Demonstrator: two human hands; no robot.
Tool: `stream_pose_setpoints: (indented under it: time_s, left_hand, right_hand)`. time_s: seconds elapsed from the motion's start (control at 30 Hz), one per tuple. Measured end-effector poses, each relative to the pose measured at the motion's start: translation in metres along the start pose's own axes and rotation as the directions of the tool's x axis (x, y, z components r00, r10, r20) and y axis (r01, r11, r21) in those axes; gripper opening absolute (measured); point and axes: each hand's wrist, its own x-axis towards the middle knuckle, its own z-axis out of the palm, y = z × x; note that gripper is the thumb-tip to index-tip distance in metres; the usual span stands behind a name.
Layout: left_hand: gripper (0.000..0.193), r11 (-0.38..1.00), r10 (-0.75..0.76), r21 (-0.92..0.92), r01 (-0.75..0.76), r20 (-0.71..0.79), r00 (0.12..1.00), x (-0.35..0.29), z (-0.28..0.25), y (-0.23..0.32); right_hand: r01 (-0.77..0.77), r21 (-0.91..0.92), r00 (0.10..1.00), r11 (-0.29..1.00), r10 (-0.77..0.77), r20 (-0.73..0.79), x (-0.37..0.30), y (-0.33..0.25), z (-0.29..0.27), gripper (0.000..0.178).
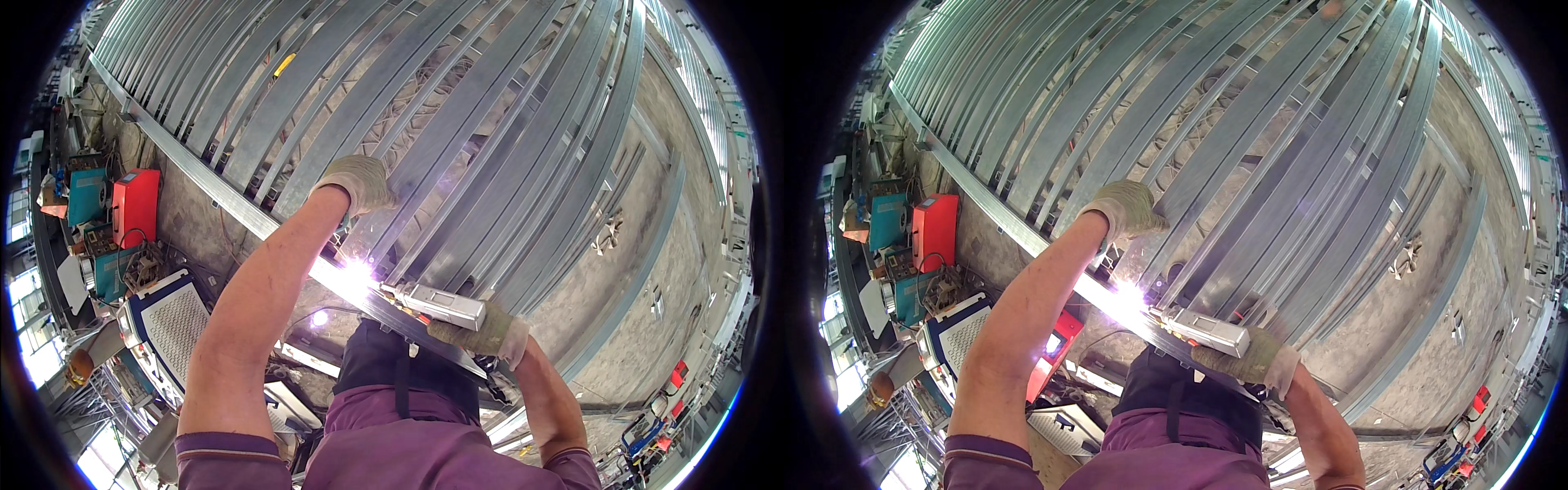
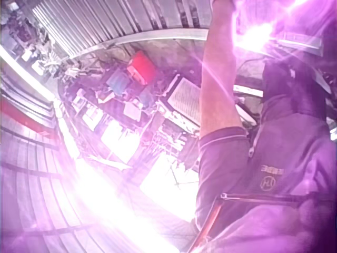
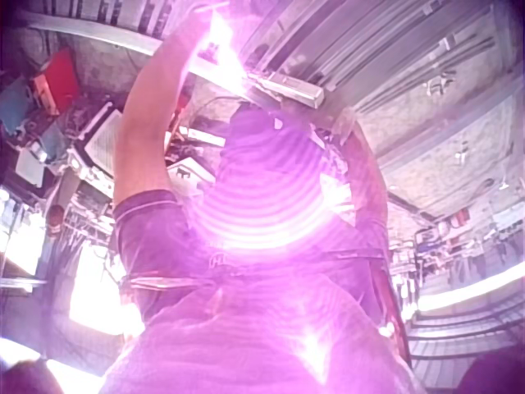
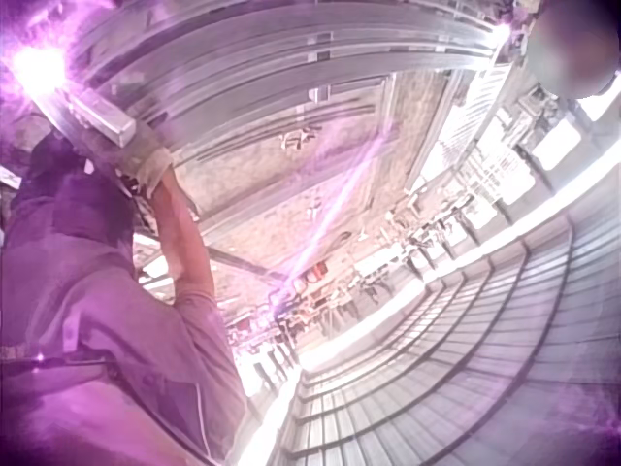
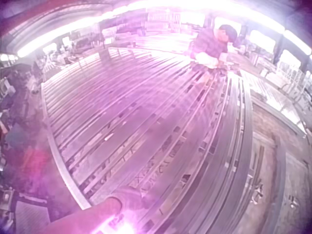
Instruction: The person welds metal frame components using a handheld welding tool. They hold the frame steady with one hand while applying welds along the joints with the other, producing bright sparks. The person repositions the frame and continues welding along different sections.
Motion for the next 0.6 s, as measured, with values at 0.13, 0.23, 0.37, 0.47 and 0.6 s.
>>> stream_pose_setpoints:
  time_s: [0.13,0.23,0.37,0.47,0.6]
  left_hand:
    - [0.061,1.0,-0.003,-0.026,0.002,-0.013,1.0,0.002,0.004,-0.003]
    - [0.057,0.999,0.043,0.033,-0.041,-0.066,0.997,-0.001,0.003,-0.001]
    - [0.06,0.999,0.018,0.029,-0.018,-0.012,1.0,0.0,0.0,0.0]
    - [0.06,0.999,0.021,0.03,-0.021,-0.03,0.999,-0.002,0.001,-0.001]
    - [0.06,1.0,0.008,-0.004,-0.008,-0.016,1.0,0.0,0.002,-0.001]
  right_hand:
    - [-0.068,-0.011,0.997,0.998,0.068,0.029,-0.004,-0.018,-0.005,0.06]
    - [-0.067,0.032,0.997,0.997,0.066,0.029,-0.006,-0.016,-0.004,0.058]
    - [0.034,0.046,0.999,0.998,-0.033,-0.01,-0.003,0.002,0.002,0.057]
    - [-0.041,0.048,0.999,0.998,0.041,0.015,-0.005,-0.005,-0.001,0.057]
    - [0.028,0.073,1.0,0.997,-0.027,-0.014,-0.003,0.009,0.004,0.057]
